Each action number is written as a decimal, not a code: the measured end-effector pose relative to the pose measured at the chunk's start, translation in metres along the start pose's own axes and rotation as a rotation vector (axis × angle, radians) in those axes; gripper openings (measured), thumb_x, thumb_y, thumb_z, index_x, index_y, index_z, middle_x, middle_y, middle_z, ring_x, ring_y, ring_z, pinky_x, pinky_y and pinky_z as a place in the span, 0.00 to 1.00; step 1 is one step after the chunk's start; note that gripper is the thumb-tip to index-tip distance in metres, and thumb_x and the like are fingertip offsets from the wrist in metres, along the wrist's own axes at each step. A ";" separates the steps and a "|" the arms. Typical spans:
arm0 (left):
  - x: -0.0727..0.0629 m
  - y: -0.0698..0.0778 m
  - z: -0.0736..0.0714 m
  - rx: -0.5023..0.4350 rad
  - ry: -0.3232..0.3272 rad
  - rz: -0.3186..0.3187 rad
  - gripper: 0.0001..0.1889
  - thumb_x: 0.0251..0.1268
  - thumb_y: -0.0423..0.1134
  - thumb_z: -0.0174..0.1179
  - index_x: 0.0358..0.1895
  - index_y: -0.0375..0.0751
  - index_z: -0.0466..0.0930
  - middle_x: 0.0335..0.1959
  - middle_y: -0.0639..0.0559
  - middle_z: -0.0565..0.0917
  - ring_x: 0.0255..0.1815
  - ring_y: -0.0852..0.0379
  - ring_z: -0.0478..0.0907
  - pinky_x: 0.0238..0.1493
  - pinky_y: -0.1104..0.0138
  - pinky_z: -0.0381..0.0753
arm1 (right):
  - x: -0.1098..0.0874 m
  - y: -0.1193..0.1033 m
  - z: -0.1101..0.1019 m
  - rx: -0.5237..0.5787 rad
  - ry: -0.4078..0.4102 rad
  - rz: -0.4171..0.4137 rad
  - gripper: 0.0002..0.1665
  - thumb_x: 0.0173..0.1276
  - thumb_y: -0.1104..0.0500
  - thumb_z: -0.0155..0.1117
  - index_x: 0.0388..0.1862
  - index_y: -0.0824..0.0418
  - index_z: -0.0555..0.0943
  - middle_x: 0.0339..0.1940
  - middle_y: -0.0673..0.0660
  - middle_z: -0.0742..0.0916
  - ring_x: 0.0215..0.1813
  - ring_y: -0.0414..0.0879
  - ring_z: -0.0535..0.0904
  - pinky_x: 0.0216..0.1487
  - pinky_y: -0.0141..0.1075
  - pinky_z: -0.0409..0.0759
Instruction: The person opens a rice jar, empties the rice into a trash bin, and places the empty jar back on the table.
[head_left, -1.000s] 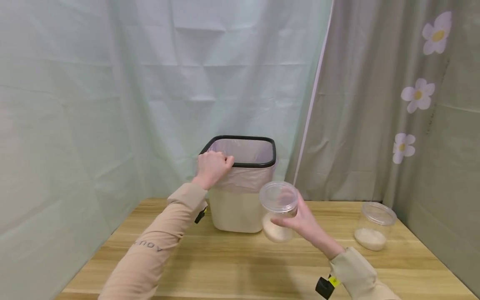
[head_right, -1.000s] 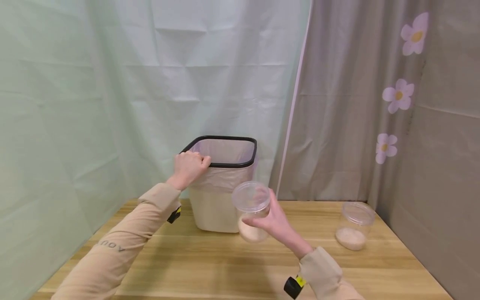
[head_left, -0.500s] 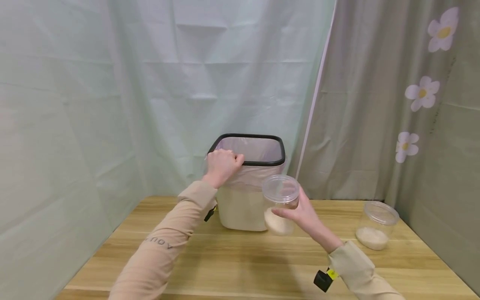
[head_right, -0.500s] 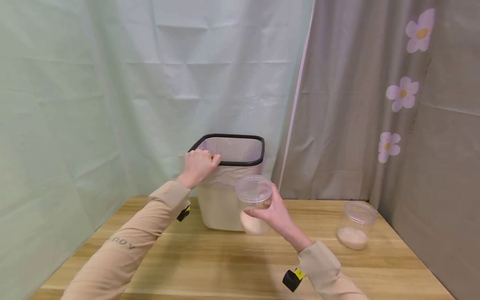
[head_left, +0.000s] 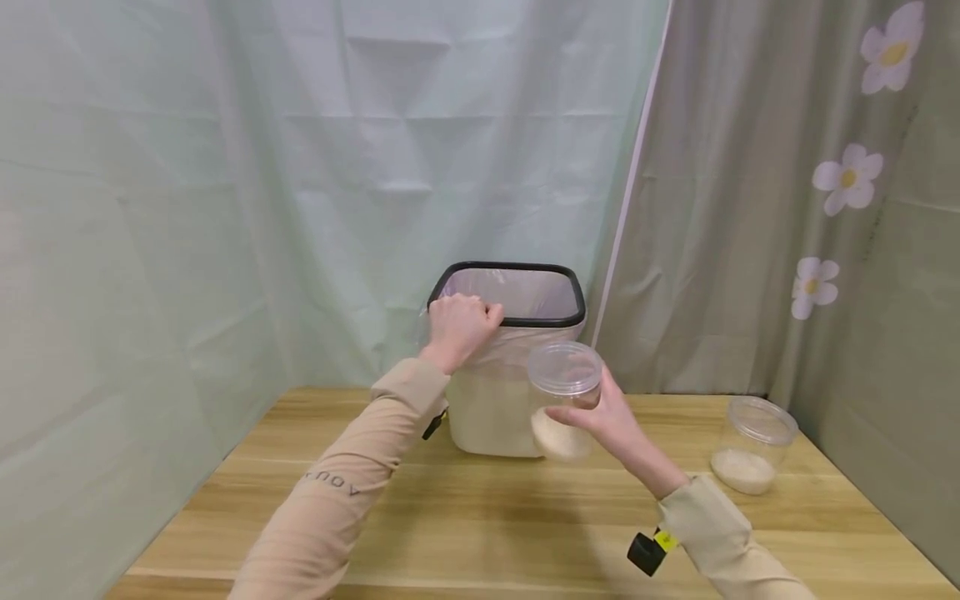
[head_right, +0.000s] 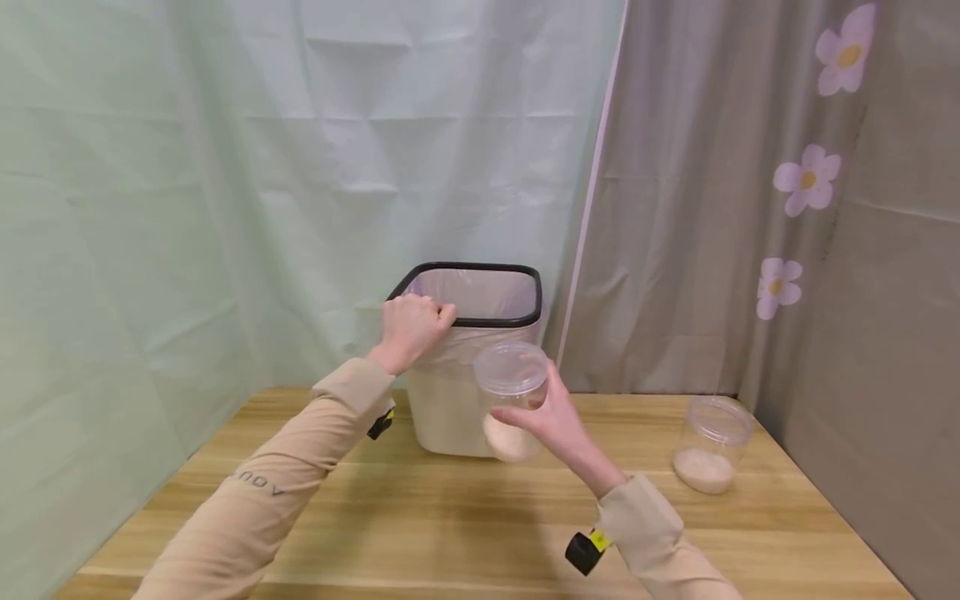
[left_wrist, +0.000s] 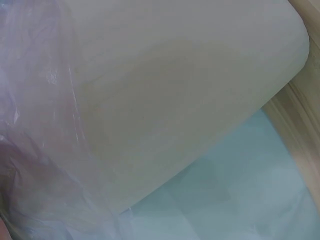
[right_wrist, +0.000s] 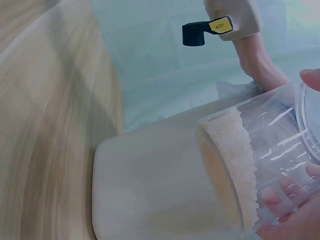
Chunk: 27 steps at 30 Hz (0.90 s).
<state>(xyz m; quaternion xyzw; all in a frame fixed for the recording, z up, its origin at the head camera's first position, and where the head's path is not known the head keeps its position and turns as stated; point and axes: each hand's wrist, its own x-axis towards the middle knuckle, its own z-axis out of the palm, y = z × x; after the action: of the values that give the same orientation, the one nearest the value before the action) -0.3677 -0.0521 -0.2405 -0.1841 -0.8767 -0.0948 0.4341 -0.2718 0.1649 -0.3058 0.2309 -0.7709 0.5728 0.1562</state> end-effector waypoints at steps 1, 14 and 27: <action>0.000 0.001 0.000 0.002 -0.001 -0.001 0.24 0.55 0.44 0.42 0.01 0.50 0.59 0.04 0.53 0.63 0.09 0.51 0.63 0.13 0.58 0.62 | -0.001 0.000 0.000 0.008 -0.004 0.007 0.47 0.45 0.63 0.74 0.63 0.60 0.60 0.52 0.61 0.74 0.53 0.51 0.69 0.51 0.46 0.66; 0.001 0.018 -0.001 0.015 -0.041 -0.013 0.22 0.55 0.44 0.42 0.03 0.50 0.57 0.06 0.55 0.58 0.10 0.52 0.63 0.12 0.61 0.60 | -0.004 0.000 0.001 0.012 -0.015 0.037 0.49 0.44 0.63 0.74 0.64 0.60 0.58 0.54 0.62 0.72 0.54 0.52 0.67 0.52 0.47 0.65; 0.002 0.027 -0.002 0.022 -0.091 -0.047 0.22 0.57 0.47 0.41 0.04 0.49 0.60 0.06 0.54 0.61 0.10 0.52 0.63 0.11 0.61 0.59 | -0.007 0.000 0.001 0.018 -0.003 0.065 0.48 0.45 0.64 0.73 0.64 0.62 0.58 0.54 0.62 0.72 0.55 0.53 0.67 0.52 0.45 0.65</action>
<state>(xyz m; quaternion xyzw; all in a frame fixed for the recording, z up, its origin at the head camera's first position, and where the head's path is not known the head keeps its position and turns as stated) -0.3561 -0.0274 -0.2378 -0.1630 -0.9006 -0.0869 0.3935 -0.2663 0.1655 -0.3098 0.2080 -0.7730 0.5840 0.1346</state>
